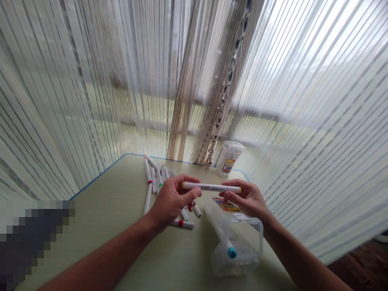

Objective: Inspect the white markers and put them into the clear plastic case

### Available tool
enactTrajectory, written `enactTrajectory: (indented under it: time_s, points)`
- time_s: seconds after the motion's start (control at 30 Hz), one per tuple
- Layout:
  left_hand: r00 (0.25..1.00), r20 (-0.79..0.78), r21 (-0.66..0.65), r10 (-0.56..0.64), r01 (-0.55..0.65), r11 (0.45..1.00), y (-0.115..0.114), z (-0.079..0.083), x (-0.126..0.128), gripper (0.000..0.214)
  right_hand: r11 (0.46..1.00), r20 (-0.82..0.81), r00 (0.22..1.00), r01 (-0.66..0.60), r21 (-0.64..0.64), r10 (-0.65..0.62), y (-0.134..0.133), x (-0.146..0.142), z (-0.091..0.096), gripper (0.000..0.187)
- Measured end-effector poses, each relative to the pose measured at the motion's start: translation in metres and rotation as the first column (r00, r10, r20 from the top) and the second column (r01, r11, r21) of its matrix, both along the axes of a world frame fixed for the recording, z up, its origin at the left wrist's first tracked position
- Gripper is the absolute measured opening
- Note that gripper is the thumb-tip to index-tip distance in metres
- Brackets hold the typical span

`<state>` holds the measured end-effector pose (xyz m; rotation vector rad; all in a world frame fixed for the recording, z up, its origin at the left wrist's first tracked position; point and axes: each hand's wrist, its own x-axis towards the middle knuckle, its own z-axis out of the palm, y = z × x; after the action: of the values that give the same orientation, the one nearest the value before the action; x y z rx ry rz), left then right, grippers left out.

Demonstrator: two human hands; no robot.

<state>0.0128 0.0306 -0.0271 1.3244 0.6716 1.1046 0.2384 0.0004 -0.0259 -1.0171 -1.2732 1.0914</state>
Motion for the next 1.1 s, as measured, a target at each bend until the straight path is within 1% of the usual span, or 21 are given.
enactTrajectory:
  time_s: [0.2, 0.37, 0.6, 0.7, 0.83, 0.93, 1.1]
  points:
    - [1.000, 0.009, 0.010, 0.003, -0.003, 1.000, 0.0001, 0.0012, 0.0010, 0.027, 1.000, 0.011, 1.000, 0.024, -0.018, -0.024, 0.0015, 0.0003, -0.0013, 0.028]
    - [1.000, 0.022, -0.011, -0.002, 0.002, 1.000, -0.0002, 0.0015, 0.0022, 0.025, 0.999, -0.011, 1.000, -0.013, 0.036, 0.013, 0.0031, 0.0019, -0.0026, 0.023]
    - [0.998, 0.065, -0.045, -0.016, 0.019, 0.999, -0.0010, 0.0008, 0.0017, 0.024, 0.996, -0.074, 0.996, -0.053, 0.077, 0.059, 0.0036, -0.0007, -0.0011, 0.024]
    - [0.997, 0.076, -0.054, -0.021, 0.025, 0.998, -0.0009, 0.0017, 0.0021, 0.024, 0.996, -0.090, 0.994, -0.059, 0.068, 0.065, 0.0032, 0.0000, -0.0017, 0.022]
    - [0.996, 0.084, -0.068, -0.019, 0.024, 0.997, -0.0010, 0.0022, 0.0020, 0.025, 0.997, -0.063, 0.996, -0.059, 0.052, 0.062, 0.0019, 0.0016, -0.0012, 0.023]
    - [0.995, 0.099, -0.082, -0.025, 0.033, 0.996, -0.0017, 0.0024, 0.0007, 0.023, 0.999, -0.050, 0.997, -0.051, 0.017, 0.052, 0.0001, 0.0019, 0.0001, 0.024]
    - [0.996, 0.085, -0.072, -0.030, 0.036, 0.997, -0.0034, 0.0040, -0.0011, 0.021, 0.999, -0.052, 0.998, -0.033, -0.023, 0.032, -0.0019, 0.0011, 0.0010, 0.029]
